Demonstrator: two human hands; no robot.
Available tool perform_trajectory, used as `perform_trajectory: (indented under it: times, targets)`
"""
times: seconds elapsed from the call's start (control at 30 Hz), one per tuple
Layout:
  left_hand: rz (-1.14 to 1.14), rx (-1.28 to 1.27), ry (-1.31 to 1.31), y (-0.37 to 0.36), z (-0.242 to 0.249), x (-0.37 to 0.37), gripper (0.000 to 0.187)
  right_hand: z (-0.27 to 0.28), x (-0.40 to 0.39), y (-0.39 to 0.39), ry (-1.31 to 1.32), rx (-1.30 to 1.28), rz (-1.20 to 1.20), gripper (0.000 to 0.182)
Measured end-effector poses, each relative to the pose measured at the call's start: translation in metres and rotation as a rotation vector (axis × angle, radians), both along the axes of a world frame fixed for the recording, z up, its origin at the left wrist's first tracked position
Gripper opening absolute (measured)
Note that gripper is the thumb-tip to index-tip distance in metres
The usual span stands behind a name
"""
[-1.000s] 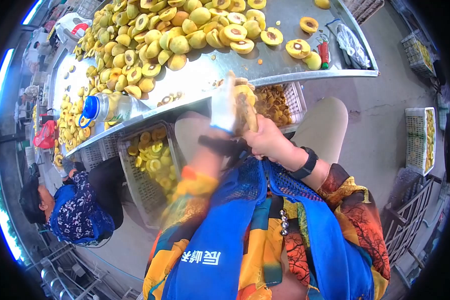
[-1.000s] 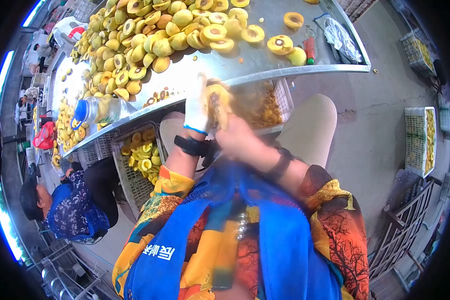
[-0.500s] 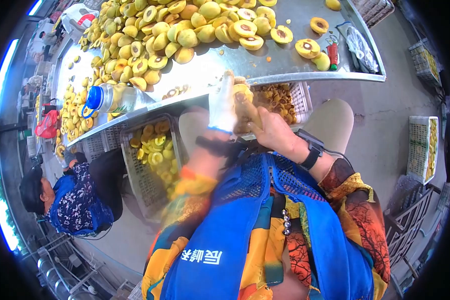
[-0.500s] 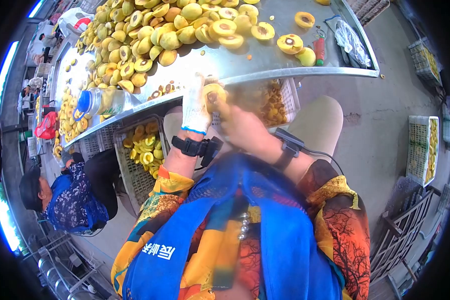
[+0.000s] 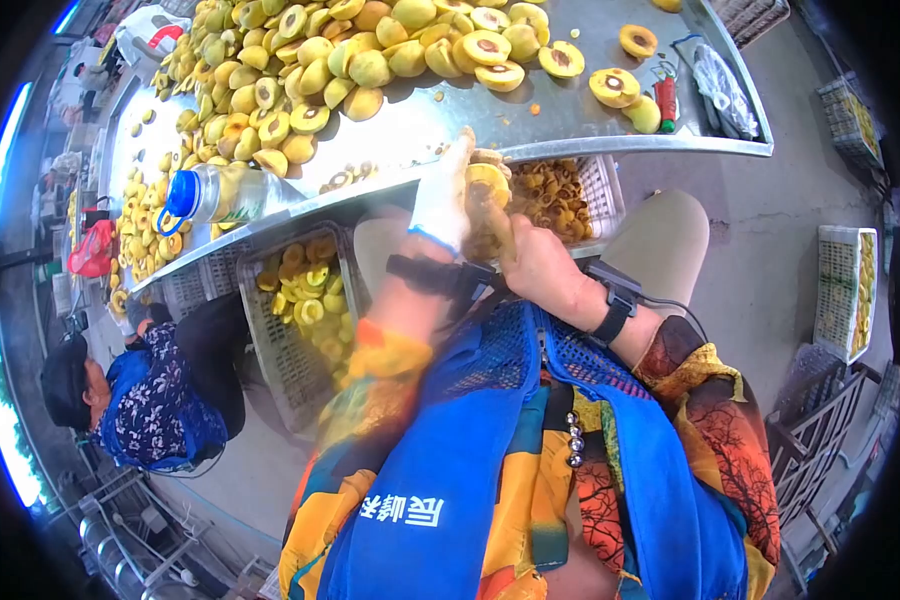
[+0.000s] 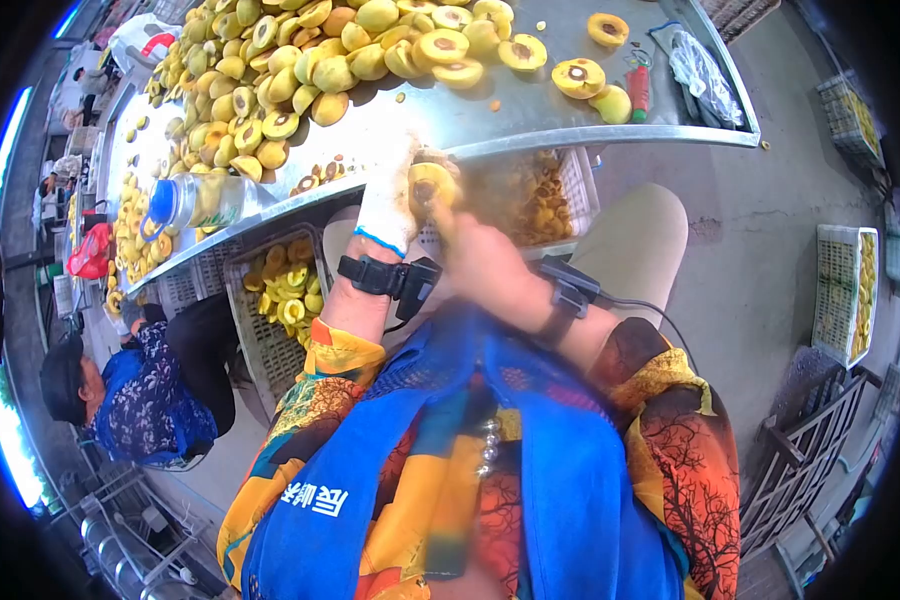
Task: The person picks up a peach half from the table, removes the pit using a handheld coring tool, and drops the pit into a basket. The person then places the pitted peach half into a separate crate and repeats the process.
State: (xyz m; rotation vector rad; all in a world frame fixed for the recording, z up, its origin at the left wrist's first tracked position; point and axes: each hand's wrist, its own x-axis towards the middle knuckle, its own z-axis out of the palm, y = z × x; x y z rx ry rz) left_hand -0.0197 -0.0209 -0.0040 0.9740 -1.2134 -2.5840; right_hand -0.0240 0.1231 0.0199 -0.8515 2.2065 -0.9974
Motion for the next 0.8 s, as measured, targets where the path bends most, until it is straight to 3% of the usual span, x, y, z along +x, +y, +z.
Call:
perform_trajectory:
  times: [0.1, 0.2, 0.27, 0.3, 0.37, 0.47, 0.6, 0.7, 0.77, 0.8]
  targets:
    - [0.054, -0.185, -0.004, 0.003, -0.008, 0.003, 0.042, 0.004, -0.006, 0.002, -0.014, -0.101, 0.030, 0.020]
    - [0.012, -0.321, 0.018, 0.006, 0.000, 0.006, 0.038, -0.006, -0.017, 0.004, -0.065, -0.017, 0.224, 0.057]
    - [-0.075, -0.256, -0.004, -0.003, -0.003, 0.004, 0.034, 0.000, -0.015, 0.003, -0.224, -0.104, 0.100, 0.026]
    - [-0.062, -0.190, 0.030, -0.003, -0.002, 0.003, 0.032, 0.001, -0.014, 0.002, -0.279, -0.135, 0.057, 0.021]
    - [-0.035, -0.064, 0.101, -0.005, 0.005, 0.000, 0.027, -0.002, -0.014, -0.002, -0.359, -0.187, -0.009, 0.021]
    - [0.037, -0.149, 0.147, -0.002, 0.016, 0.008, 0.024, -0.001, -0.012, -0.005, -0.440, -0.236, -0.004, 0.019]
    - [0.109, -0.204, 0.126, 0.006, 0.015, 0.016, 0.022, 0.020, -0.006, -0.004, -0.832, -0.054, -0.088, 0.013]
    - [0.092, -0.265, 0.126, 0.012, 0.019, 0.018, 0.022, 0.013, -0.008, 0.005, -1.154, -0.088, -0.043, 0.010]
    - [0.063, -0.367, 0.129, 0.013, 0.020, 0.016, 0.023, 0.021, -0.009, 0.006, -1.238, -0.112, -0.093, 0.010]
    - [0.066, -0.298, 0.132, 0.014, 0.019, 0.016, 0.025, 0.024, -0.010, 0.007, -1.277, -0.124, -0.115, 0.009]
